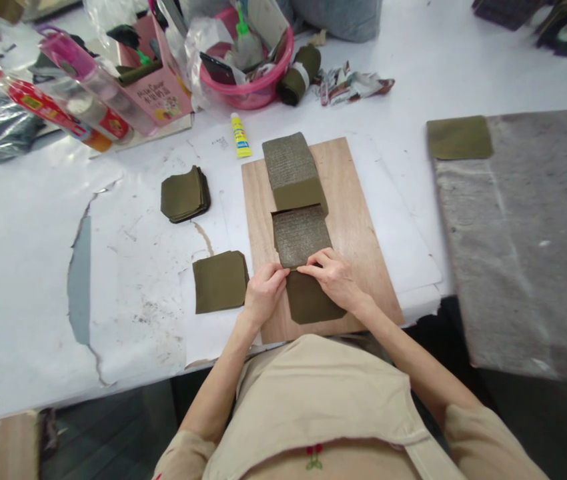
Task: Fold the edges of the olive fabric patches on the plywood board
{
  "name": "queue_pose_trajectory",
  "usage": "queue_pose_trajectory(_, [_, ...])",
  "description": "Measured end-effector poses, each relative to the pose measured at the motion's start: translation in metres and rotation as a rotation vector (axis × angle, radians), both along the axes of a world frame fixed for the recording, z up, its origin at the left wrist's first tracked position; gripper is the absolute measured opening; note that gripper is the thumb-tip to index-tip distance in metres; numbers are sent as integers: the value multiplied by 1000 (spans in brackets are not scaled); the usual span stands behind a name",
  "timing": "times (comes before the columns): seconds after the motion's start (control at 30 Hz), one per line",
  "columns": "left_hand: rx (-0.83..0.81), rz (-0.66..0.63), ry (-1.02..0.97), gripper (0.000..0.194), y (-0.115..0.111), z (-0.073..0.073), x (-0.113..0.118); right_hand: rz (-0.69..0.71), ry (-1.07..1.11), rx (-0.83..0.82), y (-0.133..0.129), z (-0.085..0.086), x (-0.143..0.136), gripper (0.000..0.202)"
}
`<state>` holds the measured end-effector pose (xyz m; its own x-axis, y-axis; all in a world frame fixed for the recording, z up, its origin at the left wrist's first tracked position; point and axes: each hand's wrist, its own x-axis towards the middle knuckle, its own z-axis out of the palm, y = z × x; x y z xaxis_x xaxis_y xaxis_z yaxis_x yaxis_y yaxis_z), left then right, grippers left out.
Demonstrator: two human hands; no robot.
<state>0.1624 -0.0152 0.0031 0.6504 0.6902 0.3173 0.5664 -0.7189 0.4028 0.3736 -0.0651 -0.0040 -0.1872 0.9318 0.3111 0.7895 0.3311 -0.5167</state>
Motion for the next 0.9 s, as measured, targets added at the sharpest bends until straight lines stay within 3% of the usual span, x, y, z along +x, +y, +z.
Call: queue_pose_trajectory(0.9, [93,15,229,18,-6,1,5,21,-53,-23,1,1,1,25])
